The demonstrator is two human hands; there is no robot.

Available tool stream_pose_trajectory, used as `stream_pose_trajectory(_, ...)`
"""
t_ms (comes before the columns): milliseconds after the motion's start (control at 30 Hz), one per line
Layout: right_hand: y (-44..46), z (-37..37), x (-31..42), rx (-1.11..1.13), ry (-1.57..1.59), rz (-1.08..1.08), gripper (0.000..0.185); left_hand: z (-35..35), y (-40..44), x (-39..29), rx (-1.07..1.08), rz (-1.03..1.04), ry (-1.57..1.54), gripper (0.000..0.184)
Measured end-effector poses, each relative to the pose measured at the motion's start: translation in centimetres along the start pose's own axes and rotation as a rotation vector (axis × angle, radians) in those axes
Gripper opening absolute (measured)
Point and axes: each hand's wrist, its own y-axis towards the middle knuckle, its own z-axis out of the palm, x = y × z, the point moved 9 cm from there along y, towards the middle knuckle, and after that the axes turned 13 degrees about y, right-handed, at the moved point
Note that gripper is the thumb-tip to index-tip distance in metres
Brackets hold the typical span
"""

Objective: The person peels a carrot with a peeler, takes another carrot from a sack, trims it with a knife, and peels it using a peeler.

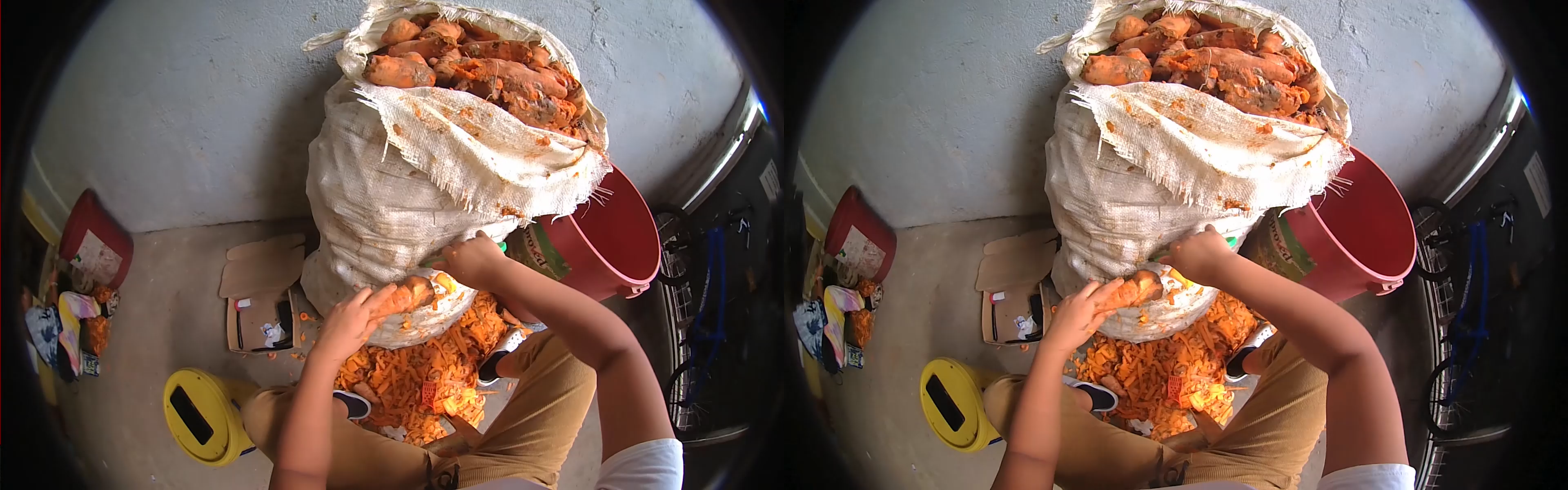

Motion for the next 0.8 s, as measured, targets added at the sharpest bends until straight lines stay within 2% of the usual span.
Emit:
stream_pose_trajectory(167, -2.7, 1.0, -1.7, 0.007, 0.482, 0.229, 0.052, -0.4, -0.1, 1.4, -0.068, -0.087, -0.292, 0.053)
stream_pose_trajectory(267, -4.7, 2.0, -1.7, -0.158, 0.827, 0.327, 0.055, -0.1, 0.0, 1.6, -0.156, -0.109, -0.491, 0.052)
stream_pose_trajectory(367, -6.5, 3.6, -1.0, -0.36, 1.088, 0.422, 0.062, 2.4, -0.3, 2.5, -0.156, -0.217, -0.626, 0.05)
stream_pose_trajectory(467, -7.4, 2.3, 1.0, -0.587, 0.985, 0.335, 0.067, 0.3, -0.8, 0.3, -0.223, -0.131, -0.454, 0.05)
stream_pose_trajectory(567, -7.0, 1.7, 2.2, -0.638, 0.905, 0.264, 0.069, -0.2, -1.2, -0.7, -0.181, -0.147, -0.367, 0.05)
stream_pose_trajectory(800, -5.9, 1.9, 3.5, -0.554, 0.917, 0.224, 0.069, -0.7, -1.8, -2.0, -0.154, -0.135, -0.224, 0.051)
